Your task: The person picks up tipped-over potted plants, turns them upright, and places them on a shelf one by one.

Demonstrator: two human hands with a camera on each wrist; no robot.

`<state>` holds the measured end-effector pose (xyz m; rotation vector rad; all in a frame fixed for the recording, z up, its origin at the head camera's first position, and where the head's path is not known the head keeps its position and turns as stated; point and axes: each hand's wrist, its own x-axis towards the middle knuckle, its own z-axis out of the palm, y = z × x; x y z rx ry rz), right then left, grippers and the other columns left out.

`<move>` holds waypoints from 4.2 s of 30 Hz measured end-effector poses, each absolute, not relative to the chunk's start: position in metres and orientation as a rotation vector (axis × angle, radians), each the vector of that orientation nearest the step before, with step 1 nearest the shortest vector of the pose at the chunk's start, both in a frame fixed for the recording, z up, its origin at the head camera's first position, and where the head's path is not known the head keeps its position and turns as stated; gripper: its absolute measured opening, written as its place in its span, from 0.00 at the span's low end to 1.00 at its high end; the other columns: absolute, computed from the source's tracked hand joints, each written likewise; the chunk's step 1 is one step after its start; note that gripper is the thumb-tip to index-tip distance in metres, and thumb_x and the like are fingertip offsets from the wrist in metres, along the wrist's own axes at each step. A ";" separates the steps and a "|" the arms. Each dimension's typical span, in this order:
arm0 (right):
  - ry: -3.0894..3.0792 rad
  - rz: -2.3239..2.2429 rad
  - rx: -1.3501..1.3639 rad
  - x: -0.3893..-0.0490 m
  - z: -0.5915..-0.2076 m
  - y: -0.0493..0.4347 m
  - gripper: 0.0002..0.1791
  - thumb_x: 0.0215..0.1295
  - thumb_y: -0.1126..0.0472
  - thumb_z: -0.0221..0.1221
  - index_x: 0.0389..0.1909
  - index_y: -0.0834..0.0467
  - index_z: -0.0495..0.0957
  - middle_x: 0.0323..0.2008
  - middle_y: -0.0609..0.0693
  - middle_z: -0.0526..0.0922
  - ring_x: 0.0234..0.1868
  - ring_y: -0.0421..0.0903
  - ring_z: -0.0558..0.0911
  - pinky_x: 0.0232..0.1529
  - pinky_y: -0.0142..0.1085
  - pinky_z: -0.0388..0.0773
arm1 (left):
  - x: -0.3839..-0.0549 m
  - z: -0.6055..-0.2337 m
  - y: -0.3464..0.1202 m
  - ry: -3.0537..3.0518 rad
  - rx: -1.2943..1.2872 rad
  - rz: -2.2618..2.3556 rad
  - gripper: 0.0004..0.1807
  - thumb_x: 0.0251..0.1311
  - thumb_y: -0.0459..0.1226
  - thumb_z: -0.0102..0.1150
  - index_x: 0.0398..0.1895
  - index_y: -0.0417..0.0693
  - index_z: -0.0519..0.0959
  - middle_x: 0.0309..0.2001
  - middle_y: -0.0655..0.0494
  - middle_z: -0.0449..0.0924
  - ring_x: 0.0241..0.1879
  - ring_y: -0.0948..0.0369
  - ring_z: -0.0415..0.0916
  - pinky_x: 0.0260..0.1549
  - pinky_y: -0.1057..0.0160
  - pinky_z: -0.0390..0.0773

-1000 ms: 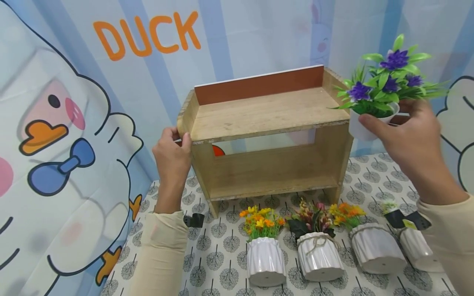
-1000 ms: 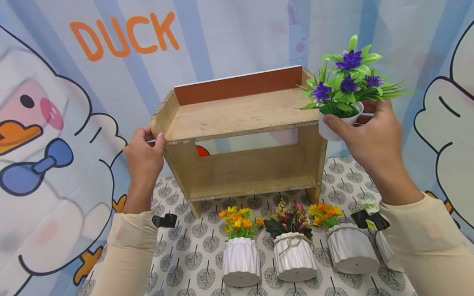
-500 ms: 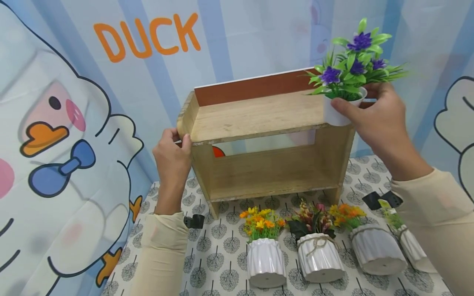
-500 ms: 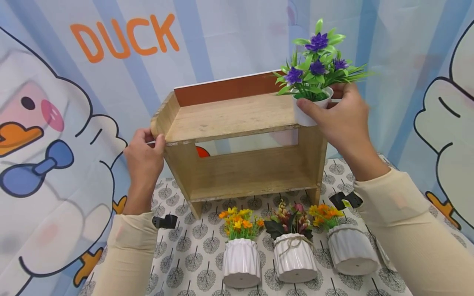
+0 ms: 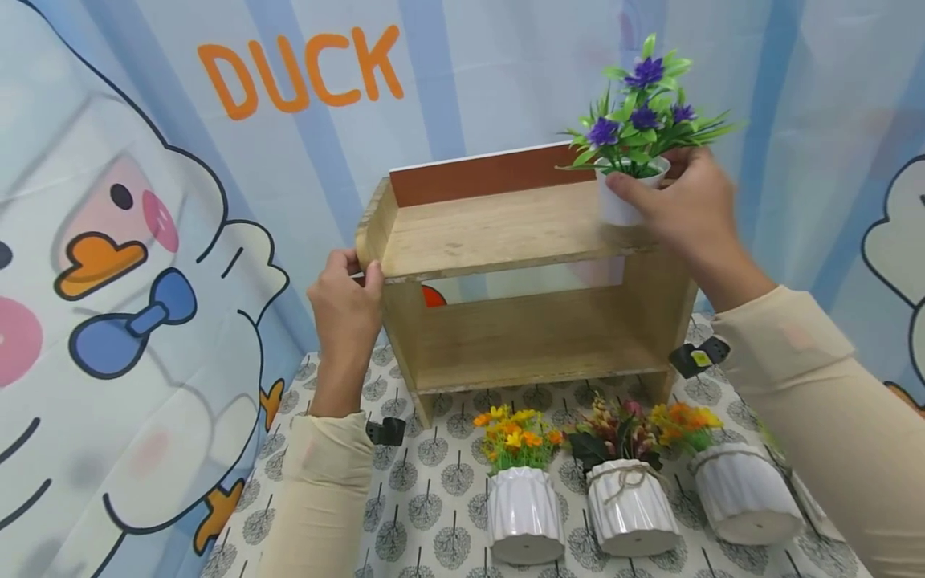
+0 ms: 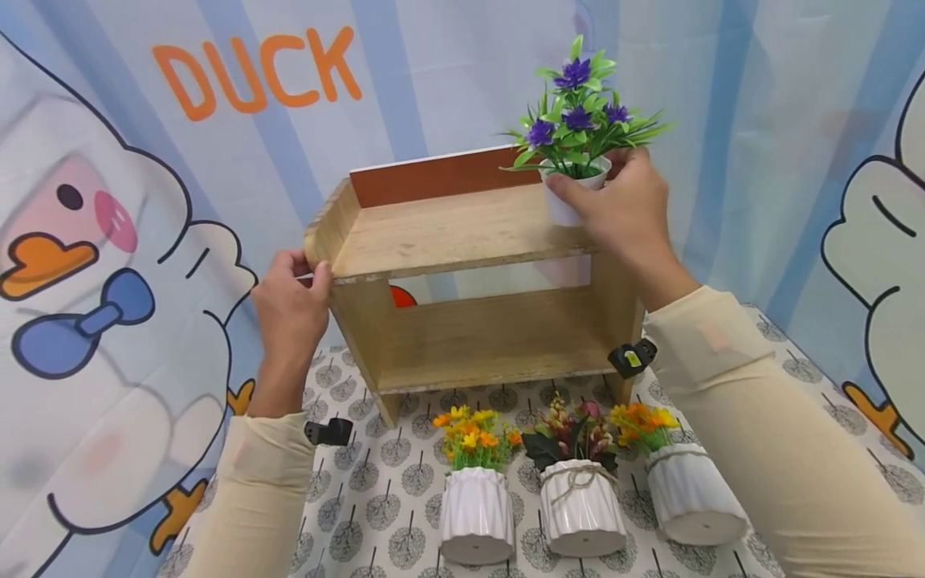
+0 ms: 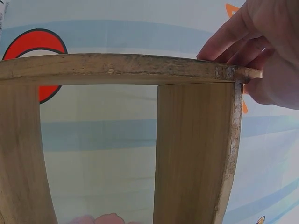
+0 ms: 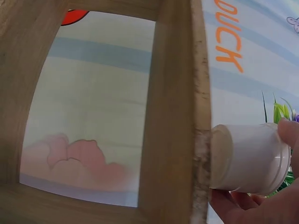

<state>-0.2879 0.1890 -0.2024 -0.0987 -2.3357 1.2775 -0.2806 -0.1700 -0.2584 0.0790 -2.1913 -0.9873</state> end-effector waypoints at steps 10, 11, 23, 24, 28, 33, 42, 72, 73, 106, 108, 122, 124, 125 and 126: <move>-2.402 1.255 -0.151 -0.303 -0.203 0.183 0.55 0.56 0.25 0.60 0.75 0.57 0.58 0.70 0.58 0.70 0.62 0.53 0.72 0.60 0.51 0.74 | -0.279 -0.259 -0.166 -2.173 0.060 -0.971 0.16 0.69 0.39 0.58 0.52 0.37 0.79 0.48 0.40 0.87 0.45 0.48 0.88 0.42 0.52 0.89; -2.406 1.262 -0.150 -0.304 -0.203 0.182 0.56 0.56 0.25 0.60 0.75 0.56 0.58 0.70 0.58 0.70 0.62 0.53 0.72 0.60 0.50 0.73 | -0.279 -0.258 -0.166 -2.176 0.062 -0.970 0.16 0.69 0.40 0.58 0.52 0.37 0.79 0.48 0.40 0.87 0.45 0.48 0.88 0.42 0.52 0.89; -2.435 1.343 -0.198 -0.321 -0.201 0.179 0.58 0.57 0.26 0.61 0.78 0.58 0.52 0.75 0.59 0.63 0.72 0.55 0.67 0.72 0.51 0.70 | -0.280 -0.260 -0.164 -2.177 0.055 -0.970 0.15 0.69 0.40 0.58 0.51 0.37 0.79 0.47 0.40 0.87 0.45 0.48 0.88 0.41 0.53 0.89; -2.436 1.350 -0.199 -0.322 -0.201 0.179 0.59 0.57 0.27 0.61 0.78 0.58 0.52 0.76 0.59 0.62 0.73 0.55 0.66 0.72 0.51 0.69 | -0.280 -0.260 -0.164 -2.176 0.055 -0.969 0.15 0.69 0.40 0.58 0.51 0.37 0.79 0.47 0.40 0.87 0.44 0.48 0.88 0.41 0.52 0.89; -2.452 1.355 -0.200 -0.325 -0.203 0.179 0.59 0.57 0.27 0.61 0.78 0.59 0.50 0.76 0.59 0.61 0.74 0.55 0.65 0.74 0.51 0.68 | -0.280 -0.261 -0.165 -2.181 0.065 -0.967 0.15 0.69 0.40 0.58 0.51 0.37 0.79 0.47 0.40 0.87 0.44 0.48 0.88 0.41 0.52 0.89; -2.477 1.363 -0.187 -0.325 -0.200 0.178 0.61 0.57 0.27 0.61 0.79 0.60 0.47 0.77 0.59 0.59 0.76 0.55 0.63 0.75 0.50 0.66 | -0.280 -0.259 -0.167 -2.179 0.068 -0.954 0.16 0.70 0.40 0.58 0.52 0.37 0.79 0.48 0.40 0.87 0.45 0.48 0.88 0.41 0.52 0.89; -2.474 1.399 -0.165 -0.329 -0.200 0.172 0.62 0.58 0.29 0.63 0.80 0.59 0.44 0.80 0.57 0.55 0.79 0.53 0.59 0.78 0.49 0.61 | -0.281 -0.259 -0.169 -2.187 0.082 -0.970 0.16 0.70 0.40 0.58 0.52 0.38 0.79 0.48 0.41 0.87 0.45 0.48 0.88 0.42 0.53 0.89; -2.584 1.069 0.049 -0.270 -0.200 0.190 0.49 0.67 0.36 0.59 0.77 0.63 0.55 0.73 0.66 0.65 0.70 0.65 0.69 0.64 0.63 0.71 | -0.284 -0.258 -0.167 -2.168 0.064 -0.962 0.16 0.70 0.40 0.57 0.53 0.38 0.79 0.49 0.40 0.87 0.45 0.48 0.88 0.42 0.53 0.89; -2.583 1.066 0.050 -0.267 -0.200 0.191 0.49 0.67 0.36 0.59 0.77 0.63 0.55 0.74 0.65 0.65 0.69 0.65 0.70 0.64 0.63 0.72 | -0.284 -0.258 -0.167 -2.170 0.065 -0.963 0.16 0.70 0.40 0.57 0.53 0.38 0.78 0.49 0.40 0.87 0.45 0.48 0.88 0.42 0.53 0.89; -2.781 0.912 -0.046 -0.214 -0.248 0.254 0.51 0.69 0.33 0.54 0.77 0.67 0.53 0.70 0.74 0.63 0.66 0.72 0.66 0.53 0.68 0.73 | -0.281 -0.257 -0.170 -2.177 0.077 -0.982 0.16 0.70 0.40 0.56 0.53 0.38 0.78 0.49 0.41 0.87 0.45 0.49 0.87 0.42 0.53 0.89; -2.798 0.890 -0.062 -0.212 -0.253 0.258 0.51 0.70 0.34 0.54 0.76 0.68 0.53 0.70 0.75 0.63 0.66 0.73 0.66 0.54 0.69 0.72 | -0.281 -0.257 -0.169 -2.182 0.077 -0.980 0.17 0.70 0.41 0.56 0.54 0.38 0.78 0.50 0.41 0.87 0.46 0.49 0.87 0.42 0.53 0.89; -2.911 0.811 -0.115 -0.201 -0.291 0.296 0.51 0.73 0.37 0.53 0.73 0.77 0.50 0.65 0.82 0.60 0.60 0.78 0.67 0.48 0.67 0.75 | -0.281 -0.257 -0.169 -2.191 0.086 -0.987 0.17 0.71 0.41 0.56 0.54 0.38 0.78 0.51 0.41 0.86 0.46 0.49 0.87 0.43 0.54 0.89; -2.931 0.766 -0.130 -0.200 -0.297 0.301 0.52 0.72 0.37 0.53 0.72 0.79 0.51 0.64 0.83 0.61 0.58 0.79 0.68 0.47 0.67 0.76 | -0.281 -0.257 -0.169 -2.191 0.089 -0.988 0.17 0.71 0.41 0.56 0.54 0.38 0.78 0.51 0.41 0.86 0.47 0.49 0.87 0.43 0.54 0.89; -2.938 0.755 -0.136 -0.199 -0.301 0.303 0.52 0.72 0.37 0.54 0.72 0.79 0.51 0.63 0.83 0.61 0.57 0.80 0.68 0.47 0.67 0.76 | -0.281 -0.257 -0.168 -2.194 0.091 -0.989 0.17 0.71 0.41 0.56 0.54 0.38 0.78 0.51 0.41 0.86 0.47 0.49 0.87 0.43 0.53 0.89; -2.948 0.746 -0.150 -0.198 -0.304 0.306 0.52 0.72 0.37 0.54 0.71 0.80 0.51 0.63 0.83 0.61 0.57 0.80 0.68 0.47 0.68 0.75 | -0.281 -0.257 -0.168 -2.196 0.090 -0.988 0.17 0.71 0.41 0.56 0.55 0.38 0.78 0.51 0.41 0.86 0.47 0.49 0.87 0.43 0.53 0.89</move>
